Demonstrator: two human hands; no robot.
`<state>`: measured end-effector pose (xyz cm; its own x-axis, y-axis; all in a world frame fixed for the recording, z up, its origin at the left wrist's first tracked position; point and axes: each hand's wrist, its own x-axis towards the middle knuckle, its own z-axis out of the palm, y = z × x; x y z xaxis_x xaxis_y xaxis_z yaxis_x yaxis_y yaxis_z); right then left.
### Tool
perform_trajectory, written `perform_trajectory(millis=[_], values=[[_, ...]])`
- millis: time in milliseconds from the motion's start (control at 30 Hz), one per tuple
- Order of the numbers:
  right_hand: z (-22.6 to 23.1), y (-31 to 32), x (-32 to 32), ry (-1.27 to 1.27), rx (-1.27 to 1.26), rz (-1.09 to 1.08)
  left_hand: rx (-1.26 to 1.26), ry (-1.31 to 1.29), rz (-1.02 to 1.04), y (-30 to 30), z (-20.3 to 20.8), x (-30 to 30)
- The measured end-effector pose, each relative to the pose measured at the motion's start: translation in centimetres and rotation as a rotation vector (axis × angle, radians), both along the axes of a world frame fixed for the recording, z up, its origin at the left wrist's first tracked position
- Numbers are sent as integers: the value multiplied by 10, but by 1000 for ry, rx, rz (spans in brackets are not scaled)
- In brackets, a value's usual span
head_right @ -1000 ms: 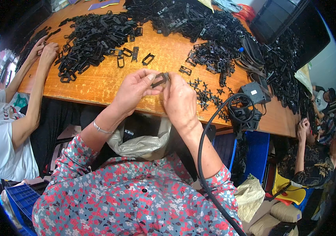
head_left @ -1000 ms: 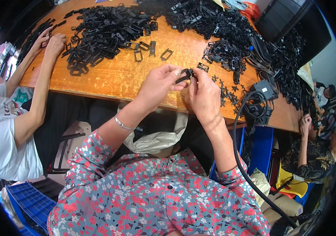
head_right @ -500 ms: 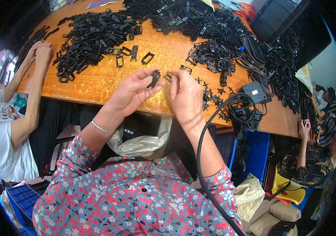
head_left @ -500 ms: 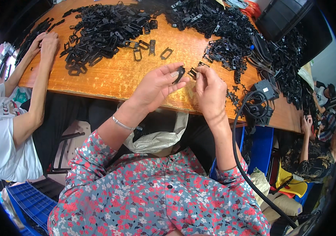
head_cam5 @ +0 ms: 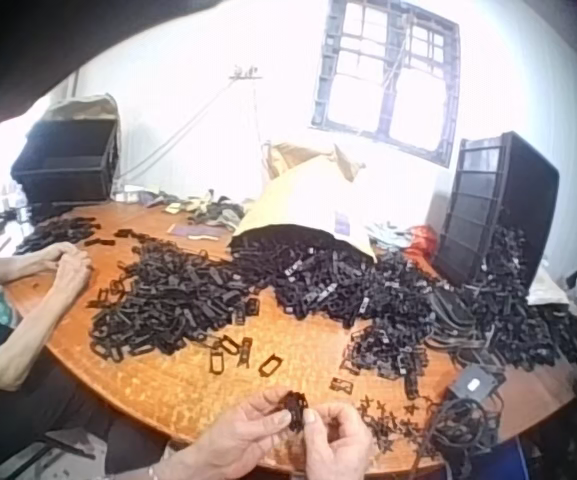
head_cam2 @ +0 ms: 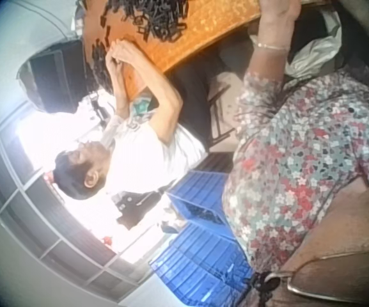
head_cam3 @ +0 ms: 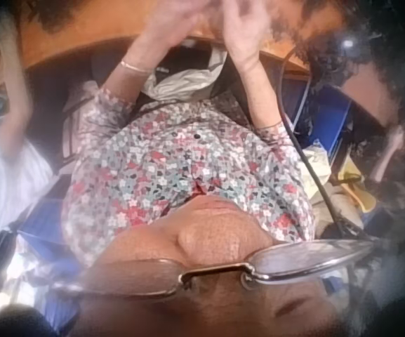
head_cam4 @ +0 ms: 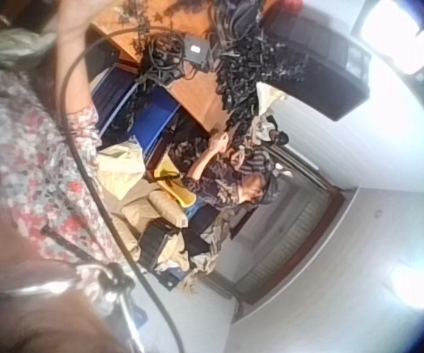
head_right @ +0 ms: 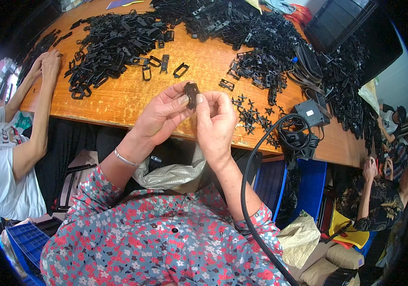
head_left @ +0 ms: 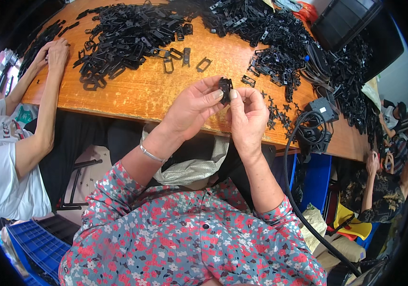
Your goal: The person repeatedly picks up plastic components from the table, fits and snaps the pieces together by hand, and drops the assembled pieces into a bag.
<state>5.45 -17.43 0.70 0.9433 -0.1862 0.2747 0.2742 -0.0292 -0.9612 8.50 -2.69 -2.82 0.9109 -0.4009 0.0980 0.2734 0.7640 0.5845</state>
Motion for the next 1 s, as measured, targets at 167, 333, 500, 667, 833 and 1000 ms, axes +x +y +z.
perform_trajectory(millis=[167, 333, 500, 667, 833, 1000], values=[[3, -3, -1, 1, -27, 16, 22, -23, 58, 0, 5, -5], [2, -6, 1, -14, -95, 7, 102, -114, 93, 0, 9, -6], [2, -10, 5, -146, -300, -22, 333, -248, 198, -3, 17, -13], [0, -14, 2, -128, -402, -58, 551, -359, 269, -12, 25, -24], [21, -28, -2, 354, 228, 370, 583, -306, 144, 0, 27, -20], [1, -42, 2, 380, 375, 512, 591, -227, -165, -1, 49, -5]])
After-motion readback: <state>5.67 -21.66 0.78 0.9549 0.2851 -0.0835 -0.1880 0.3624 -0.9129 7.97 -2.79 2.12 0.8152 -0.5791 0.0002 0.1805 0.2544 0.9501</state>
